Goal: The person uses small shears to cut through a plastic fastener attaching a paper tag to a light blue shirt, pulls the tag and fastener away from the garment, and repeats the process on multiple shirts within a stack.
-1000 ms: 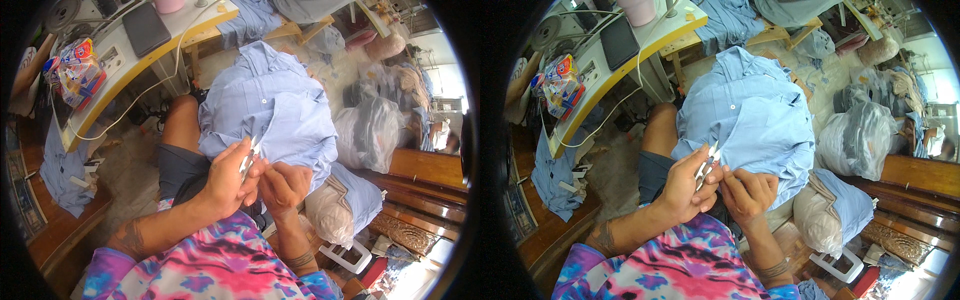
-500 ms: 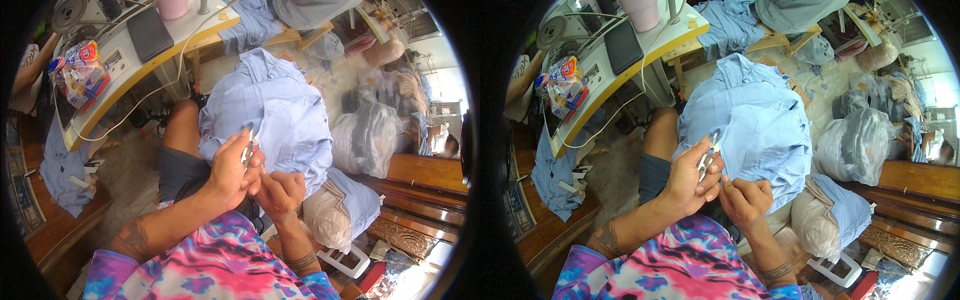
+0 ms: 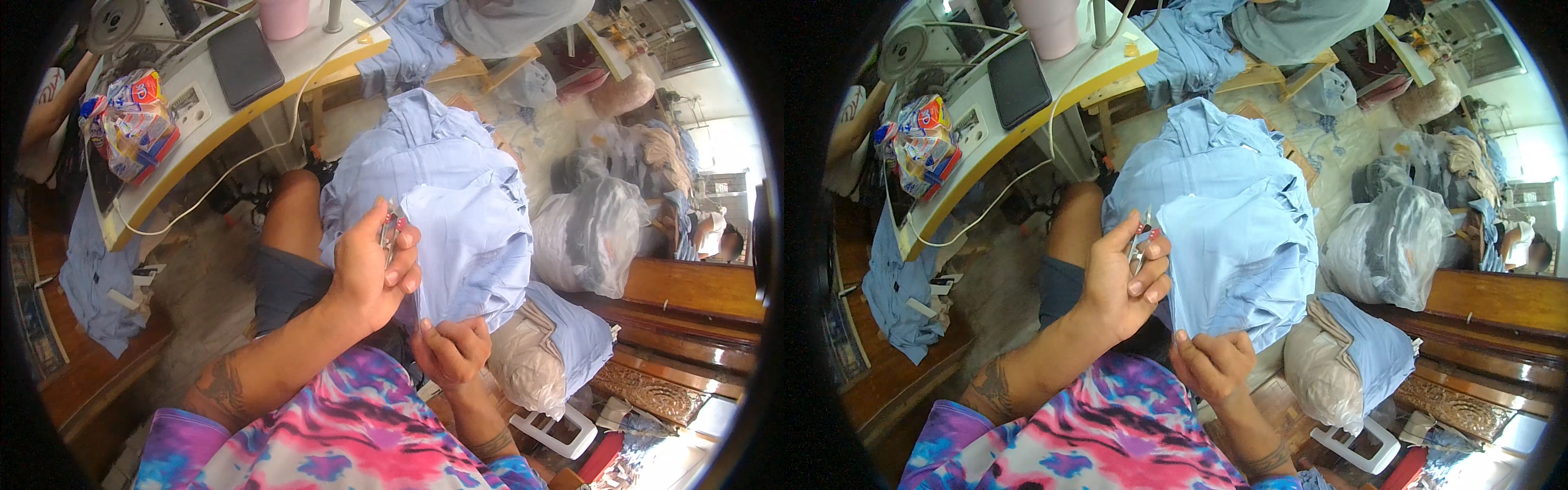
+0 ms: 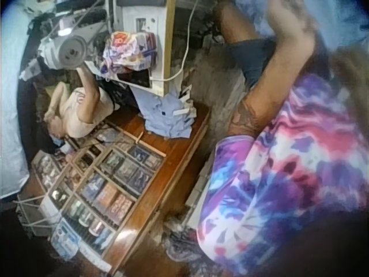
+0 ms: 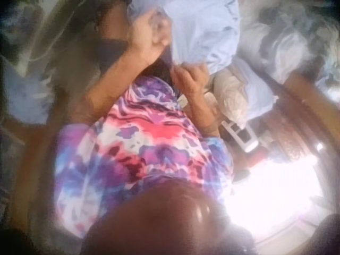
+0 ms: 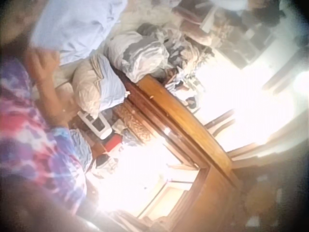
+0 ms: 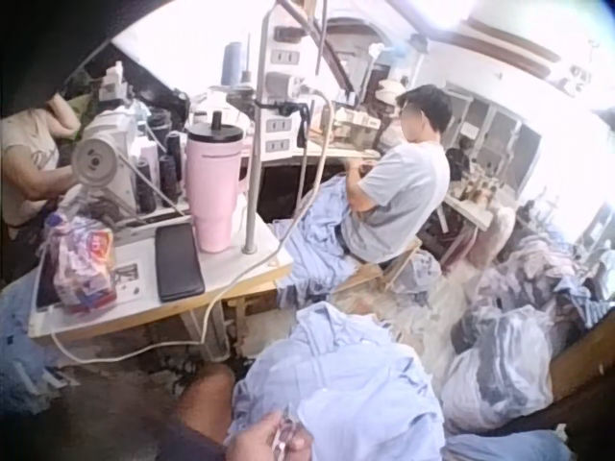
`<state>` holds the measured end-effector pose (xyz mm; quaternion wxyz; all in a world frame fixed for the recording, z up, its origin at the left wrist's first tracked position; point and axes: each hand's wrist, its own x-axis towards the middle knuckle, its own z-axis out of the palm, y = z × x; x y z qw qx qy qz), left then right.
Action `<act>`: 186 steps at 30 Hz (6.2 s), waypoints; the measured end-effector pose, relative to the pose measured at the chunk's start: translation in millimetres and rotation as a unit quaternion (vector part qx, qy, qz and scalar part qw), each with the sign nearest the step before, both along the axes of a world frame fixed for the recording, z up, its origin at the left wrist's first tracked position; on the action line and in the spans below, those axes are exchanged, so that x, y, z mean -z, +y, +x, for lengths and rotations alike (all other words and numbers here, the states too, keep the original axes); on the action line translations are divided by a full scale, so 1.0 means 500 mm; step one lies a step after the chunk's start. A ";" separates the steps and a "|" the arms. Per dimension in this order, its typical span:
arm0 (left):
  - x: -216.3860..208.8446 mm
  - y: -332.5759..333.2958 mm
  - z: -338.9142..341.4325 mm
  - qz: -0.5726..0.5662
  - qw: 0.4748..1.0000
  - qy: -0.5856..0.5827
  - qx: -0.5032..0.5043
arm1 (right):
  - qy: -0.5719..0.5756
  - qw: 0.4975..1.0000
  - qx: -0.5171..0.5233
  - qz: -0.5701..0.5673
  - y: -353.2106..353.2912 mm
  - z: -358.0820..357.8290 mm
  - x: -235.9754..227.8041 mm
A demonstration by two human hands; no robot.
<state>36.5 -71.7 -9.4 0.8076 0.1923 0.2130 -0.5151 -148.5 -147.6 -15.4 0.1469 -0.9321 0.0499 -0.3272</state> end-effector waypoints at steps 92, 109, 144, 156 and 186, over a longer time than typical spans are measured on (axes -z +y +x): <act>-0.027 0.079 -0.115 0.108 0.783 -0.487 0.373 | -0.235 0.419 0.086 0.873 0.087 0.008 0.080; -0.043 0.033 -0.120 0.138 0.822 -0.429 0.347 | -0.258 0.498 0.130 0.817 0.088 0.014 0.058; -0.119 0.034 -0.087 0.118 0.654 -0.677 0.317 | -0.223 0.225 -0.009 0.948 0.013 0.027 0.040; -0.098 0.033 -0.062 0.069 0.649 -0.716 0.248 | -0.251 0.327 -0.010 0.911 0.010 0.061 0.020; -0.013 0.047 -0.058 0.142 0.625 -0.739 0.205 | -0.212 0.405 0.059 0.887 0.008 0.086 0.043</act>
